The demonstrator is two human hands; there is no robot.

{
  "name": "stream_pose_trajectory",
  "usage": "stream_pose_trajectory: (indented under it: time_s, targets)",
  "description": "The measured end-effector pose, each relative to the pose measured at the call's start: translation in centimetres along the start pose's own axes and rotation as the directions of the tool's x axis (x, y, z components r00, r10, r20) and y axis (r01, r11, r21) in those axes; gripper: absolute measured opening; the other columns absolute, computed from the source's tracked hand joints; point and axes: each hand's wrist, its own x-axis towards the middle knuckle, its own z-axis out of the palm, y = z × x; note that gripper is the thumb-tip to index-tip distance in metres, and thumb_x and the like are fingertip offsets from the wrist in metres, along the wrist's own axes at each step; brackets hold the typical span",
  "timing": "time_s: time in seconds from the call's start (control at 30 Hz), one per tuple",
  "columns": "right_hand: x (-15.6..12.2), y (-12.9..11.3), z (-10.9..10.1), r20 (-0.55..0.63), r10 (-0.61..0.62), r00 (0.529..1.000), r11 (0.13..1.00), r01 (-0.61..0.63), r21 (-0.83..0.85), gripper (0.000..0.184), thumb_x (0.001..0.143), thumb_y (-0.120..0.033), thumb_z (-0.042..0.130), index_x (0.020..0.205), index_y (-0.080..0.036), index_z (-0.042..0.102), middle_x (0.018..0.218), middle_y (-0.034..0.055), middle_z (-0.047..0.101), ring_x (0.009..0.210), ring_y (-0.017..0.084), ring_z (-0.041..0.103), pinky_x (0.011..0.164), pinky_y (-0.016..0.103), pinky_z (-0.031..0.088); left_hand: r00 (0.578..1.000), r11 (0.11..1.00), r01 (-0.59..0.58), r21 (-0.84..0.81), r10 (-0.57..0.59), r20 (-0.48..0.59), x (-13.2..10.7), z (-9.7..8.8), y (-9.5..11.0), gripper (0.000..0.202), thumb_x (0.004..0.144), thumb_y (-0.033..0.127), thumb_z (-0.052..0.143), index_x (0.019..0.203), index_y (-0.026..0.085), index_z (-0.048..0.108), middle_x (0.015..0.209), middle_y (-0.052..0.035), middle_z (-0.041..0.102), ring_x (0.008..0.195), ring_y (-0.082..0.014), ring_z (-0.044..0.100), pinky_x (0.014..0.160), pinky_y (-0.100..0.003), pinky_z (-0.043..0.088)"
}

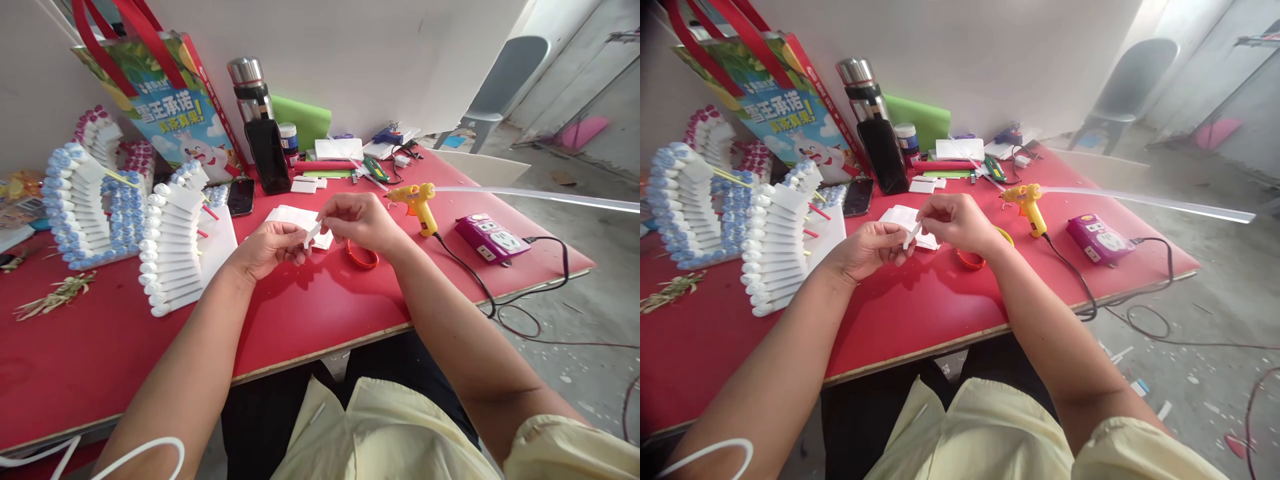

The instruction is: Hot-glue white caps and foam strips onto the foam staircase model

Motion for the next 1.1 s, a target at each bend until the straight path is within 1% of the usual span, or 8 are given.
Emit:
stream_pose_trajectory:
  time_s: [0.17, 0.27, 0.4, 0.47, 0.63, 0.8, 0.97, 1.1]
  targets:
    - [0.5, 0.5, 0.3, -0.034, 0.261, 0.965, 0.962, -0.257, 0.087, 0.038, 0.092, -0.056, 0.063, 0.085, -0.019, 0.053, 0.067, 0.0027, 0.068, 0.043, 0.011, 0.059, 0.038, 0.022, 0.045, 0.987, 0.980, -0.128, 0.154, 0.141, -0.074, -0.1, 1.1, 0.1, 0.027, 0.076, 0.037, 0.083, 0.078, 0.011, 0.074, 0.070, -0.0067, 0.071, 0.056, -0.0149, 0.066, 0.055, -0.025, 0.055]
    - [0.6, 0.5, 0.7, 0.071, 0.334, 0.940, 0.934, -0.340, 0.112, 0.035, 0.086, -0.048, 0.073, 0.090, -0.019, 0.055, 0.070, 0.0039, 0.071, 0.047, 0.016, 0.065, 0.040, 0.025, 0.050, 0.974, 0.959, -0.178, 0.222, 0.204, -0.100, 0.1, 1.6, 0.0, 0.030, 0.076, 0.040, 0.083, 0.082, 0.012, 0.075, 0.070, -0.0065, 0.071, 0.057, -0.0152, 0.065, 0.056, -0.026, 0.055]
    - [0.4, 0.4, 1.1, 0.042, 0.272, 0.961, 0.961, -0.274, 0.033, 0.016, 0.084, -0.022, 0.071, 0.094, -0.017, 0.060, 0.067, 0.0016, 0.069, 0.048, 0.016, 0.066, 0.043, 0.025, 0.051, 0.959, 0.933, -0.208, 0.293, 0.253, -0.127, 0.3, 1.6, -0.3, 0.033, 0.077, 0.044, 0.083, 0.083, 0.012, 0.075, 0.072, -0.0061, 0.071, 0.059, -0.0148, 0.065, 0.058, -0.027, 0.056]
    - [0.4, 0.5, 1.1, 0.041, 0.214, 0.976, 0.977, -0.213, -0.024, 0.009, 0.084, -0.016, 0.065, 0.092, -0.016, 0.062, 0.065, 0.0004, 0.068, 0.050, 0.016, 0.066, 0.046, 0.024, 0.050, 0.952, 0.916, -0.216, 0.338, 0.275, -0.137, 0.5, 1.5, -0.6, 0.033, 0.078, 0.045, 0.082, 0.085, 0.013, 0.075, 0.072, -0.0059, 0.071, 0.059, -0.0146, 0.065, 0.058, -0.027, 0.056]
    - [0.2, 1.0, 0.9, 0.062, 0.126, 0.990, 0.972, -0.111, -0.207, 0.008, 0.087, -0.016, 0.061, 0.089, -0.016, 0.069, 0.061, -0.0013, 0.067, 0.056, 0.013, 0.065, 0.055, 0.022, 0.047, 0.938, 0.869, -0.221, 0.442, 0.314, -0.149, 0.5, 1.4, -0.7, 0.033, 0.083, 0.047, 0.077, 0.088, 0.014, 0.076, 0.071, -0.0059, 0.071, 0.060, -0.0143, 0.064, 0.059, -0.026, 0.054]
    - [0.2, 1.0, 0.9, 0.011, 0.049, 0.999, 0.940, -0.043, -0.339, 0.009, 0.088, -0.017, 0.062, 0.083, -0.017, 0.070, 0.058, -0.0024, 0.066, 0.055, 0.012, 0.062, 0.058, 0.022, 0.044, 0.935, 0.853, -0.217, 0.475, 0.321, -0.149, 0.4, 1.4, -0.5, 0.033, 0.083, 0.047, 0.075, 0.088, 0.014, 0.075, 0.069, -0.0048, 0.069, 0.061, -0.0151, 0.065, 0.061, -0.026, 0.053]
    - [0.3, 0.3, 1.1, -0.083, 0.074, 0.994, 0.926, -0.100, -0.363, 0.015, 0.088, -0.021, 0.065, 0.073, -0.017, 0.066, 0.054, -0.0021, 0.064, 0.051, 0.012, 0.061, 0.061, 0.024, 0.045, 0.909, 0.813, -0.249, 0.526, 0.383, -0.163, 0.4, 1.4, -0.6, 0.033, 0.086, 0.047, 0.072, 0.092, 0.015, 0.075, 0.068, -0.0042, 0.068, 0.063, -0.0166, 0.066, 0.064, -0.028, 0.053]
    - [0.0, 0.0, 1.5, -0.090, 0.047, 0.995, 0.958, -0.071, -0.278, 0.015, 0.090, -0.022, 0.062, 0.078, -0.017, 0.067, 0.056, -0.0011, 0.066, 0.053, 0.013, 0.063, 0.063, 0.025, 0.047, 0.879, 0.822, -0.311, 0.476, 0.440, -0.186, 0.3, 1.8, -0.4, 0.035, 0.084, 0.050, 0.074, 0.084, 0.015, 0.073, 0.069, -0.0040, 0.067, 0.062, -0.0158, 0.064, 0.062, -0.027, 0.054]
